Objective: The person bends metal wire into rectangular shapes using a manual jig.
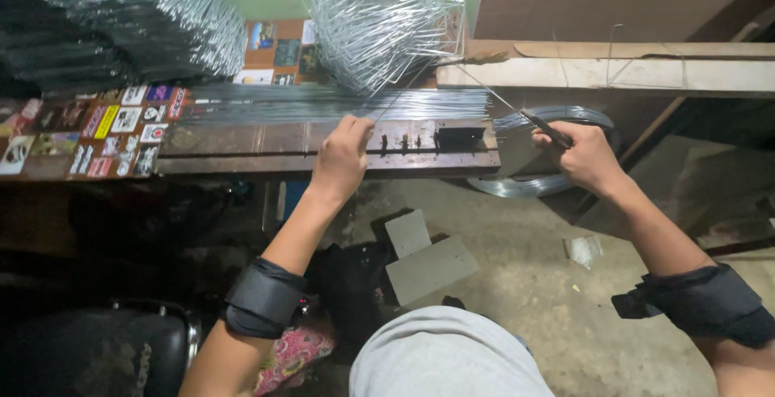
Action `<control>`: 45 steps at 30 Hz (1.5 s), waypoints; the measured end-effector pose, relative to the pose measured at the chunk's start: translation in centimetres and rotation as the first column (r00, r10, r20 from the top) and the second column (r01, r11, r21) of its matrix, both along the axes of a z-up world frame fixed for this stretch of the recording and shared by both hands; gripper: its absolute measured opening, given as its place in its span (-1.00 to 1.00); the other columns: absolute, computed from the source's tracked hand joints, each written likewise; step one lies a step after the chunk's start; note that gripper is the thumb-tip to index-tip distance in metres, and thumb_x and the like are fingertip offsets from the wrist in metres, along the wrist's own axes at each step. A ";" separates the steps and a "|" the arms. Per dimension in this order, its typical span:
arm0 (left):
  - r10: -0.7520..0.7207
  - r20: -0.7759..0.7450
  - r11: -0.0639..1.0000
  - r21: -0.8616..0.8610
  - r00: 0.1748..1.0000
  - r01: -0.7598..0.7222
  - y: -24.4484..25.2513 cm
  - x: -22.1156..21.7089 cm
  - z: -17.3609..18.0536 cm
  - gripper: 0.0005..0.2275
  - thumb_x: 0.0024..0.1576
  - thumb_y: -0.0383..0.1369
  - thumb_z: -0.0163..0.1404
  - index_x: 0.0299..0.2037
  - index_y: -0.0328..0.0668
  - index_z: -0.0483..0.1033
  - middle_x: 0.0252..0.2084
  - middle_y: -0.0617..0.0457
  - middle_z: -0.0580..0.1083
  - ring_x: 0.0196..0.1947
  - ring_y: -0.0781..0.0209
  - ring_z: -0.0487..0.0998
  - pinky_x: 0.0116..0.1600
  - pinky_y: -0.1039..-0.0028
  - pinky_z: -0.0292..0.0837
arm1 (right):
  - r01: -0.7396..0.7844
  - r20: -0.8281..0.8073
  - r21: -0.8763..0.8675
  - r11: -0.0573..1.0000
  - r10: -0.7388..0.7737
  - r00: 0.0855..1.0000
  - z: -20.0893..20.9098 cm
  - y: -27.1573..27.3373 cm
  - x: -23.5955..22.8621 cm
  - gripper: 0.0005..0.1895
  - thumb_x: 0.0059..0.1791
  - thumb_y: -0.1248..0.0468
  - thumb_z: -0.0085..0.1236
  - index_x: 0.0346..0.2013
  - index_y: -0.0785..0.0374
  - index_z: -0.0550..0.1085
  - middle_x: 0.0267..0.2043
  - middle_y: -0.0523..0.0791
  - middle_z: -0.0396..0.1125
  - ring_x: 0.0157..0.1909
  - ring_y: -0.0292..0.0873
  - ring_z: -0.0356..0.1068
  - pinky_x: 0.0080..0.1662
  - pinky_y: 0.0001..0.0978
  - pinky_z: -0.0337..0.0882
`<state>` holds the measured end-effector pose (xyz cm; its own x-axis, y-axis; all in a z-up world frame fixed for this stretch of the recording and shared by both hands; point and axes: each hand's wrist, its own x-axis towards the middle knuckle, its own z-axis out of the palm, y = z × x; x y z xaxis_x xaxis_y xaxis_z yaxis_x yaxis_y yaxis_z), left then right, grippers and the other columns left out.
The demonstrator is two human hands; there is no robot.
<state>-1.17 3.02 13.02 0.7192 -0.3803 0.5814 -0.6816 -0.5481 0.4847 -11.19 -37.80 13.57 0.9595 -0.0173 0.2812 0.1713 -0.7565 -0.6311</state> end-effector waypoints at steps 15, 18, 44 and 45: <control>-0.079 -0.527 0.997 -0.024 0.846 0.078 -3.7 -6.5 -12.3 -0.44 0.20 -0.53 -0.03 0.43 -0.05 0.12 0.06 -0.31 0.49 0.01 -0.27 0.54 0.01 0.11 0.46 | 0.059 -0.094 -0.628 0.776 -0.151 0.984 -4.8 -4.8 5.6 -0.70 -0.18 0.18 0.16 -0.17 0.01 0.61 -0.34 0.08 0.48 -0.23 0.21 0.50 -0.17 0.05 0.49; -0.079 -0.574 0.996 -0.022 0.815 0.081 -4.4 -7.3 -13.2 -0.41 0.21 -0.51 -0.02 0.47 0.01 0.09 0.04 -0.31 0.50 0.01 -0.26 0.55 0.01 0.11 0.45 | 0.020 -0.127 -0.653 0.757 -0.135 0.983 -5.4 -5.2 5.7 -0.74 -0.17 0.15 0.14 -0.21 0.03 0.61 -0.33 0.07 0.49 -0.23 0.20 0.50 -0.17 0.06 0.50; 0.111 -0.440 0.993 0.074 0.891 -0.087 -3.7 -6.7 -10.3 -0.66 0.29 -0.24 -0.10 0.24 -0.13 0.40 0.08 -0.21 0.51 0.08 -0.21 0.49 0.14 0.13 0.39 | -0.129 -0.368 -0.524 0.842 -0.088 0.926 -5.6 -5.0 10.2 -0.70 -0.16 0.15 0.16 -0.18 0.05 0.65 -0.24 0.09 0.51 -0.12 0.21 0.50 -0.06 0.04 0.49; 0.133 -0.388 0.989 0.111 0.912 -0.097 -3.5 -6.2 -9.7 -0.68 0.27 -0.25 -0.05 0.20 -0.12 0.43 0.00 -0.17 0.51 0.05 -0.17 0.50 0.12 0.16 0.41 | -0.144 -0.361 -0.543 0.827 -0.076 0.930 -5.9 -5.2 10.6 -0.70 -0.16 0.14 0.18 -0.17 0.06 0.65 -0.22 0.10 0.51 -0.11 0.22 0.49 -0.06 0.05 0.49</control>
<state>-7.36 -0.53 3.30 0.9245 -0.3177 0.2108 -0.3756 -0.6635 0.6471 -0.63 -42.98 7.68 0.9899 0.0697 -0.1237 0.0536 -0.9901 -0.1294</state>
